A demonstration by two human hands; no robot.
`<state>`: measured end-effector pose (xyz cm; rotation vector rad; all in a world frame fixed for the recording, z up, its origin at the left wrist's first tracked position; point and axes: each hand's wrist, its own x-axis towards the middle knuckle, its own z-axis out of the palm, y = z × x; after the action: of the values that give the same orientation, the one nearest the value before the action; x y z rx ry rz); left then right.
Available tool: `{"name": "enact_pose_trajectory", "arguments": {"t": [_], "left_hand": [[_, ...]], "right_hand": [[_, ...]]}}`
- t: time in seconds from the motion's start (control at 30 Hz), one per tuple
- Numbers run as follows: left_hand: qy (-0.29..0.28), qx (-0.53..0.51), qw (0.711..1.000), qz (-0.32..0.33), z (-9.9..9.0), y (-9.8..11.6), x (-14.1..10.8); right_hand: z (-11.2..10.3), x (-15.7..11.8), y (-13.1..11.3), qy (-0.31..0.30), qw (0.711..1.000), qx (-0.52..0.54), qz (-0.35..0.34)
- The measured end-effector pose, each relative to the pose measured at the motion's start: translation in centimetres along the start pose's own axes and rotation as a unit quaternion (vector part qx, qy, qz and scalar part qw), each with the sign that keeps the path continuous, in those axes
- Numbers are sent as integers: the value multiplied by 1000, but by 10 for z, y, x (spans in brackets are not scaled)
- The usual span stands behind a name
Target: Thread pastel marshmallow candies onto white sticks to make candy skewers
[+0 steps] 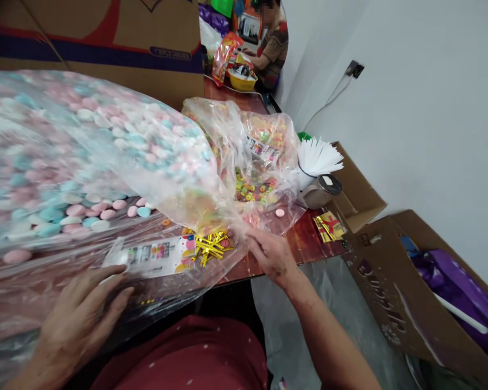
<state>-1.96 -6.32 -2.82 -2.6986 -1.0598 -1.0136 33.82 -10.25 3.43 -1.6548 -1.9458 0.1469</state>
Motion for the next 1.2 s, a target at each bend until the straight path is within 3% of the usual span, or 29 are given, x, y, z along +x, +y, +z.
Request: {"name": "enact_pose_trajectory", "arguments": {"t": [0.13, 0.23, 0.43, 0.67, 0.77, 0.83, 0.9, 1.03, 1.1, 1.2], "left_hand": [[-60, -87, 993, 46, 1, 23, -5], [-117, -95, 984, 90, 6, 33, -10], [-68, -48, 991, 103, 19, 31, -15], [-44, -90, 992, 82, 15, 30, -17], [-41, -99, 992, 61, 14, 32, -17], [-41, -104, 993, 45, 14, 34, -17], [-45, -106, 993, 31, 15, 35, -17], [-45, -110, 993, 7, 19, 34, -19], [-36, -125, 992, -4, 20, 34, -20], [-29, -144, 989, -13, 22, 35, -21]], "right_hand": [[-9, -1, 32, 117, 986, -63, 105], [-14, 5, 65, 123, 975, -110, 149], [1, 19, 97, 13, 983, -115, 144], [3, 32, 107, 87, 972, -57, 211], [-6, 39, 83, 167, 957, 65, 230], [-12, 43, 53, 216, 936, 162, 225], [-16, 48, 17, 224, 939, 173, 195], [-8, 61, -47, 47, 984, 175, -2], [10, 75, -71, -50, 982, 158, -95], [49, 108, -96, -117, 969, 124, -180]]}}
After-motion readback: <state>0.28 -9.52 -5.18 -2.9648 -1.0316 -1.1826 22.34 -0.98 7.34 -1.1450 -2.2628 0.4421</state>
